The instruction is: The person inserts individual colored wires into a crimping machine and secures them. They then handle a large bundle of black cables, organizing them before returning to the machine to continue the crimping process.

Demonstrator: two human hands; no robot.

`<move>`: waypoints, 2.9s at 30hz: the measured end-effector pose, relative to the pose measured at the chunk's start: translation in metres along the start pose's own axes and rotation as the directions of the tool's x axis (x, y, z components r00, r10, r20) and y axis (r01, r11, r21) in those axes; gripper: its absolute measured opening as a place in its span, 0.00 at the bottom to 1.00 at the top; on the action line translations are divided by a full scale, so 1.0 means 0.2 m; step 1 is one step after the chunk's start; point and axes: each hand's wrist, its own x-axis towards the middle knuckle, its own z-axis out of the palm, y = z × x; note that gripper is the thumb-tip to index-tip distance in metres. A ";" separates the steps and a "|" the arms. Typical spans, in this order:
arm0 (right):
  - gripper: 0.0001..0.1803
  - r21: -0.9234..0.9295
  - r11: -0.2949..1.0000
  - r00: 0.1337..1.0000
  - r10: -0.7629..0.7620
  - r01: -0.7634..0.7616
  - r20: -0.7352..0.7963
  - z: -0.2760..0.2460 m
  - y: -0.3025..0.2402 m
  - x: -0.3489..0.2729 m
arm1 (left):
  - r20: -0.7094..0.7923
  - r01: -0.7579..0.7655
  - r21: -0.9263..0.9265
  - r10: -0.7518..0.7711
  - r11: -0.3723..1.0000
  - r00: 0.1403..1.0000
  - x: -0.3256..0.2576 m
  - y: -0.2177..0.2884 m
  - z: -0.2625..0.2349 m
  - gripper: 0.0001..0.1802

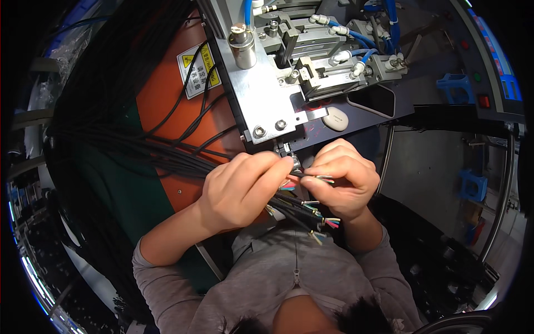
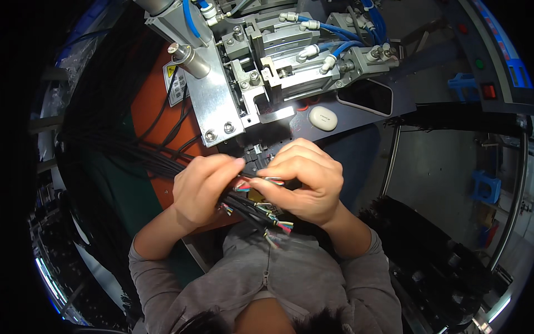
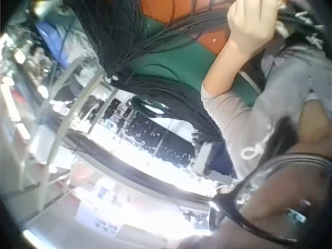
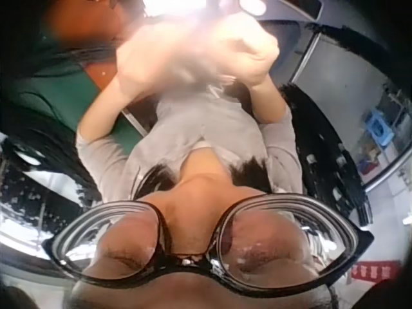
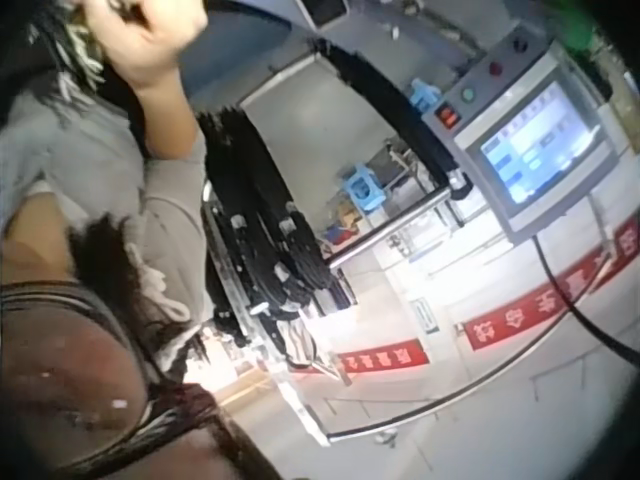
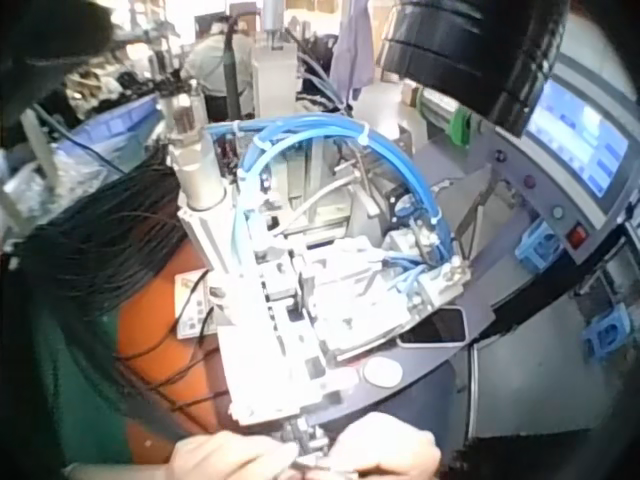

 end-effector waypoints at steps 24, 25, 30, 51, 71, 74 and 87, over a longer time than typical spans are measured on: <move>0.06 0.534 0.763 0.908 0.419 -0.364 0.020 0.07 0.03 0.04 | -0.022 0.032 0.097 -0.030 0.995 0.999 0.00 0.02 0.03 0.16; 0.07 0.523 0.780 0.921 0.389 -0.344 0.026 0.06 0.05 0.03 | -0.022 0.032 0.093 -0.030 0.995 0.999 0.00 0.02 0.03 0.16; 0.08 0.090 0.991 0.992 0.107 -0.100 -0.072 0.06 0.05 0.02 | -0.047 0.044 0.121 -0.038 0.992 0.998 -0.01 0.02 0.05 0.16; 0.03 -0.319 0.937 0.980 0.180 -0.143 0.089 0.03 0.14 0.00 | 0.237 0.022 0.399 -0.126 0.917 0.963 -0.02 0.10 0.06 0.25; 0.06 0.250 0.698 0.739 0.659 -0.671 0.140 0.09 0.25 -0.09 | 0.081 0.119 0.320 -0.153 0.940 0.985 -0.02 0.03 0.08 0.13; 0.09 -0.006 0.864 0.864 0.503 -0.503 -0.015 0.12 0.17 -0.06 | 0.132 0.148 0.348 -0.205 0.926 0.970 0.00 0.05 0.04 0.10; 0.13 0.026 0.981 0.935 -0.190 0.191 0.301 0.06 0.16 0.04 | 0.196 0.196 0.335 -0.271 0.922 0.942 -0.03 0.05 0.00 0.11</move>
